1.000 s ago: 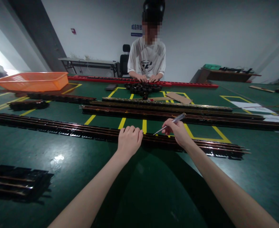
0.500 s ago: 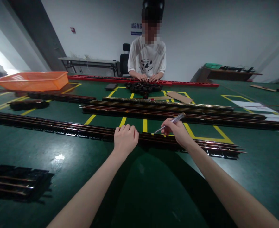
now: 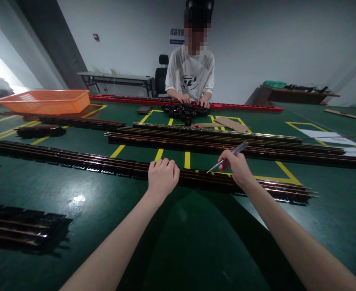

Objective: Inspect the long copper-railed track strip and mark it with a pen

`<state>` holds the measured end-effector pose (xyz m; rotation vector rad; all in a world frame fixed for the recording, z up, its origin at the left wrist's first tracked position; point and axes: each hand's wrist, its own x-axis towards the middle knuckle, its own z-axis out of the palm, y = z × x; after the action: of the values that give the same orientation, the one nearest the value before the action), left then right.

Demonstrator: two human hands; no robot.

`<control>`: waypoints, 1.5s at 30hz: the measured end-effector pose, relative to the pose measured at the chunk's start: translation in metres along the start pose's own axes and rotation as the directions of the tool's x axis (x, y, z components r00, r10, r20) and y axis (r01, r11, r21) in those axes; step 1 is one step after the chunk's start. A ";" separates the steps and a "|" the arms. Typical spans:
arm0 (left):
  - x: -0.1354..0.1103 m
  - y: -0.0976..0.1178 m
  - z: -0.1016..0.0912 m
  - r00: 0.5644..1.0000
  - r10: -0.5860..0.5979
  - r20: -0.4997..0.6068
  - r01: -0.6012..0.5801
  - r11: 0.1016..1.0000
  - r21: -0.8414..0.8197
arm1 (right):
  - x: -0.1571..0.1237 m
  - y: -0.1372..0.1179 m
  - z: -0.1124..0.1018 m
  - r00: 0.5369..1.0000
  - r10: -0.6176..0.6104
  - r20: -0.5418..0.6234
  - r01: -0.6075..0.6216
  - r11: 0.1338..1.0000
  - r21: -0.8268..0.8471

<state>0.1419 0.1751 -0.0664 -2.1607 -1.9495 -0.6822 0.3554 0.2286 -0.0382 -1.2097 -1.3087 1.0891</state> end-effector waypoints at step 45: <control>0.000 0.003 0.010 0.956 0.286 -0.069 -0.290 0.955 -0.064 | 0.001 0.004 0.001 0.996 -0.027 -0.085 0.033 0.997 0.073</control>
<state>0.1474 0.1788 -0.0740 -2.3729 -1.5573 -0.7650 0.3546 0.2298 -0.0423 -1.1648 -1.2082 1.0450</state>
